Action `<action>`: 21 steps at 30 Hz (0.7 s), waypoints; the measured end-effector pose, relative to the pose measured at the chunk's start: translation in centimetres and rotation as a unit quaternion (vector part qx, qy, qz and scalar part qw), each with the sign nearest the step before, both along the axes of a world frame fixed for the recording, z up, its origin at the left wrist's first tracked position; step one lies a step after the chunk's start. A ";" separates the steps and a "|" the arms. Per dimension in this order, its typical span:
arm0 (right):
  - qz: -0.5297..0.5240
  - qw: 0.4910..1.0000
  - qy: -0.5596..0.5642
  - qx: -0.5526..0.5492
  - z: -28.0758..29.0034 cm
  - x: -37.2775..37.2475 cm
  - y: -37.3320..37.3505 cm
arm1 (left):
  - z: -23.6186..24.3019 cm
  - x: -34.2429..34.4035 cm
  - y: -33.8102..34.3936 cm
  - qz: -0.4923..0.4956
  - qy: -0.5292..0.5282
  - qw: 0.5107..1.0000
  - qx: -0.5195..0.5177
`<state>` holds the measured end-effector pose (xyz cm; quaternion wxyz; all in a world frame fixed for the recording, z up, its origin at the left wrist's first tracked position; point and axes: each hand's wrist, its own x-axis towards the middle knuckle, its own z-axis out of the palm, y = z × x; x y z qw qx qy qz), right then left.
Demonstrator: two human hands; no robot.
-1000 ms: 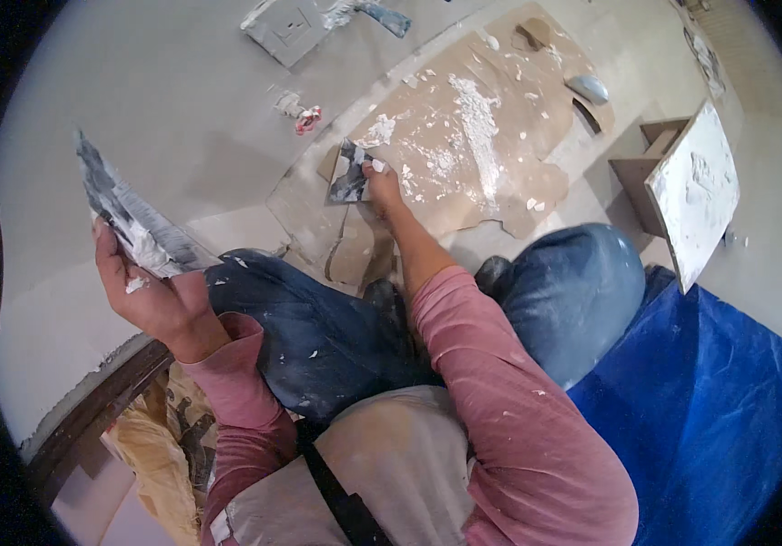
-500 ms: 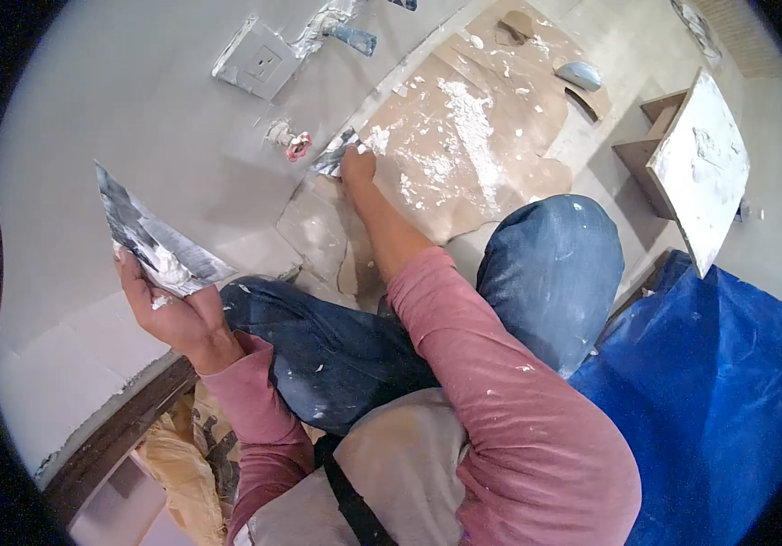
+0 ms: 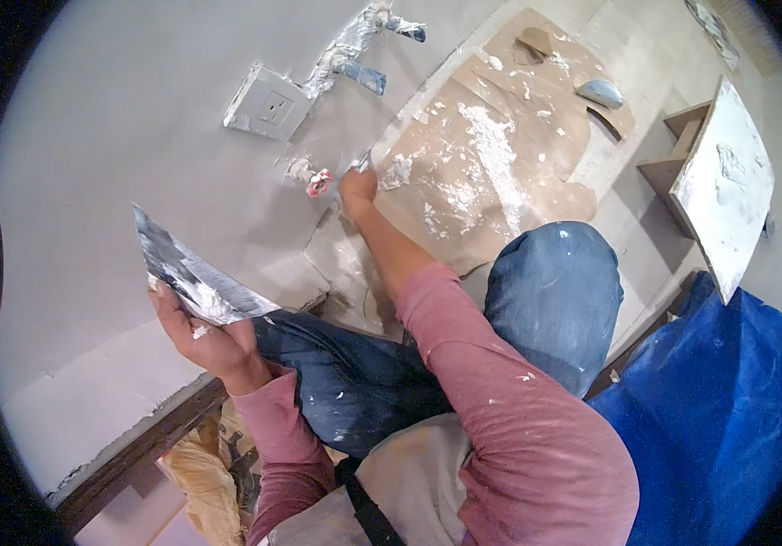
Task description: The person mixes and transfers drywall compound between taping knives, then applies and smooths the compound onto the wall around pipes and edges.
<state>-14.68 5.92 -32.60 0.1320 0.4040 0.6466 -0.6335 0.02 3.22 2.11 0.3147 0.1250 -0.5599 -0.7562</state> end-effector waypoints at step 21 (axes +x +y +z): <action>0.018 0.999 0.011 0.044 0.1 0.1 0.3 | 0.0 0.1 -0.9 0.002 -0.004 1.000 -0.018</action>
